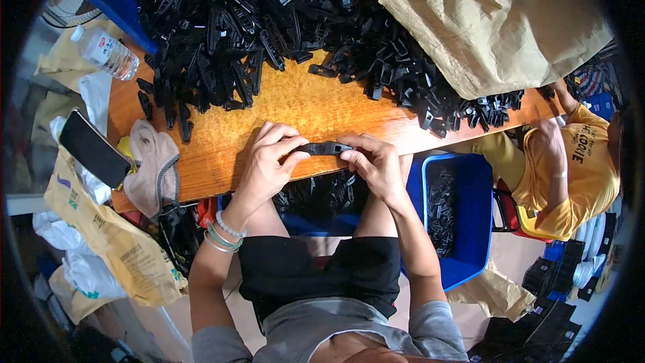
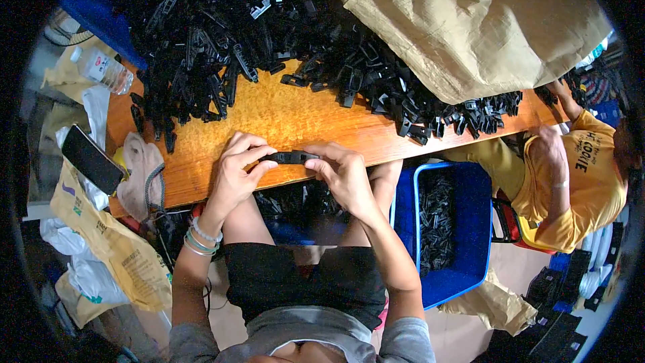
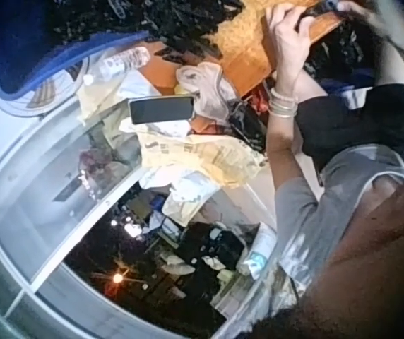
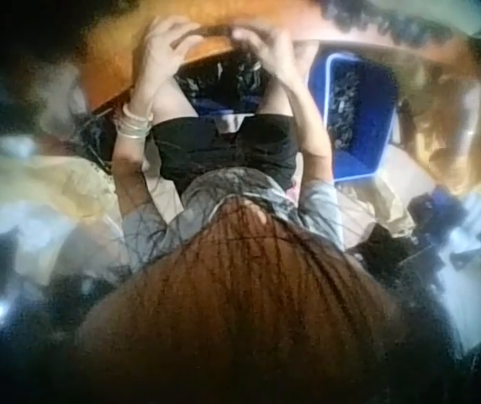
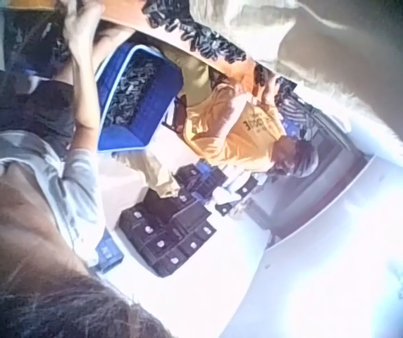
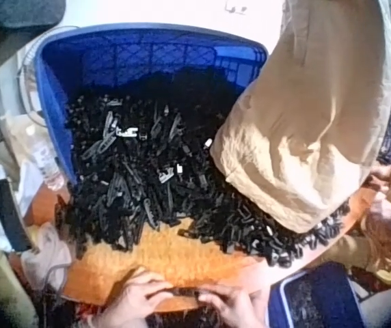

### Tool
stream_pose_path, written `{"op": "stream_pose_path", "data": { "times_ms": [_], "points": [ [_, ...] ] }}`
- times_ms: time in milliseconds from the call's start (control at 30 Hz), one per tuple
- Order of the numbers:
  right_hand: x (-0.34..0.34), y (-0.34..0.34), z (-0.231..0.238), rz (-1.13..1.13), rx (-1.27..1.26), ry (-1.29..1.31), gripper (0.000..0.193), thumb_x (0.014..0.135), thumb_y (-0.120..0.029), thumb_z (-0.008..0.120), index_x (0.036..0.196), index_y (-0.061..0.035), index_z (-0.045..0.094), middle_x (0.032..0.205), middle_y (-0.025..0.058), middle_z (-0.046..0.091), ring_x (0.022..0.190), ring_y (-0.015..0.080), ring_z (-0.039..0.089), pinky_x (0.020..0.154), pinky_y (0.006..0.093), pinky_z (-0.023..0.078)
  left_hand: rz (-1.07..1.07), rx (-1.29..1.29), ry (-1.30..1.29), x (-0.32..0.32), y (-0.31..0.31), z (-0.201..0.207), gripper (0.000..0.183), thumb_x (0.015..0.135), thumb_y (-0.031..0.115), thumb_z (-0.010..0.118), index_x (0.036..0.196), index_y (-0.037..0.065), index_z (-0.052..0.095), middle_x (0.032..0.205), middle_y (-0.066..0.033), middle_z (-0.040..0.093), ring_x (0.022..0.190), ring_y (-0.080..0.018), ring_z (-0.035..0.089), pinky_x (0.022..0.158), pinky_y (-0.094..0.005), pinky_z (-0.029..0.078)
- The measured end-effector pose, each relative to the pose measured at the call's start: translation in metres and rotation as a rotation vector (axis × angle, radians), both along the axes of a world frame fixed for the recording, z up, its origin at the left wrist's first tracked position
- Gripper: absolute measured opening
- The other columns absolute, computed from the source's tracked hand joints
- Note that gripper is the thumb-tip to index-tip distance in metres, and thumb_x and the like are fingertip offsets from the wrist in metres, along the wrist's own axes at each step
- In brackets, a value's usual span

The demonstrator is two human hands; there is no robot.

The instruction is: The person wipes their hands with a cloth, then repeatedly picks up plastic components from a pile on the table, assembles them together by hand, and drops them into a container below.

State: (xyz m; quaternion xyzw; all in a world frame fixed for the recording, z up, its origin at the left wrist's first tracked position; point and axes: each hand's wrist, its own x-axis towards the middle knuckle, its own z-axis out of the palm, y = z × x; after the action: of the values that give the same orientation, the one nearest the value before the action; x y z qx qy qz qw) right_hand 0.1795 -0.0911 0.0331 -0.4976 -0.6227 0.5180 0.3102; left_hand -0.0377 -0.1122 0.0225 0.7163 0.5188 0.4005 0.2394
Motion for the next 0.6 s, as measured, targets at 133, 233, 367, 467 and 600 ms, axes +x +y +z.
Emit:
{"op": "stream_pose_path", "data": {
  "times_ms": [133, 233, 367, 467, 600],
  "points": [
    [0.003, 0.0, -0.007, 0.019, 0.0, 0.051, 0.028, 0.082, -0.001, 0.071, 0.109, 0.0029, 0.068, 0.079, 0.0105, 0.061, 0.068, 0.0164, 0.057, 0.064, 0.0271, 0.046, 0.004, 0.0, -0.013, 0.0, 0.0, 0.0, 0.019, 0.074, 0.003, 0.074, 0.092, -0.003, 0.069, 0.09, -0.009, 0.06, 0.087, -0.0255, 0.055, 0.079, -0.0355, 0.047],
    [0.008, 0.003, -0.004, 0.032, 0.172, -0.057, 0.027, 0.079, -0.001, 0.072, 0.106, 0.0018, 0.07, 0.082, 0.0102, 0.061, 0.075, 0.0188, 0.058, 0.066, 0.0284, 0.046, -0.001, -0.019, -0.022, 0.0, 0.0, 0.0, 0.019, 0.074, 0.003, 0.074, 0.092, -0.003, 0.069, 0.09, -0.009, 0.06, 0.087, -0.0253, 0.054, 0.08, -0.0352, 0.047],
    [0.01, 0.013, -0.006, 0.064, 0.336, -0.116, 0.027, 0.076, -0.002, 0.073, 0.103, 0.0005, 0.072, 0.088, 0.01, 0.062, 0.082, 0.0228, 0.058, 0.071, 0.032, 0.046, -0.008, -0.01, 0.006, 0.001, -0.001, 0.001, 0.019, 0.074, 0.002, 0.073, 0.092, -0.003, 0.069, 0.09, -0.0091, 0.06, 0.086, -0.0257, 0.054, 0.079, -0.0355, 0.047],
    [0.008, 0.02, -0.002, 0.155, 0.419, -0.181, 0.029, 0.072, -0.002, 0.074, 0.102, -0.0019, 0.073, 0.092, 0.0087, 0.063, 0.088, 0.0259, 0.056, 0.079, 0.035, 0.045, -0.018, 0.002, 0.028, 0.001, 0.001, 0.003, 0.018, 0.075, 0.002, 0.071, 0.092, -0.003, 0.069, 0.089, -0.0099, 0.06, 0.086, -0.0265, 0.054, 0.079, -0.0363, 0.046],
    [-0.009, 0.016, -0.008, 0.172, 0.538, -0.228, 0.027, 0.071, -0.005, 0.074, 0.099, -0.0053, 0.074, 0.091, 0.0073, 0.061, 0.089, 0.0262, 0.054, 0.08, 0.0365, 0.041, -0.035, 0.049, 0.023, 0.002, 0.0, -0.002, 0.015, 0.076, 0.001, 0.07, 0.09, -0.003, 0.068, 0.088, -0.0113, 0.059, 0.086, -0.0278, 0.055, 0.078, -0.0374, 0.047]
  ]
}}
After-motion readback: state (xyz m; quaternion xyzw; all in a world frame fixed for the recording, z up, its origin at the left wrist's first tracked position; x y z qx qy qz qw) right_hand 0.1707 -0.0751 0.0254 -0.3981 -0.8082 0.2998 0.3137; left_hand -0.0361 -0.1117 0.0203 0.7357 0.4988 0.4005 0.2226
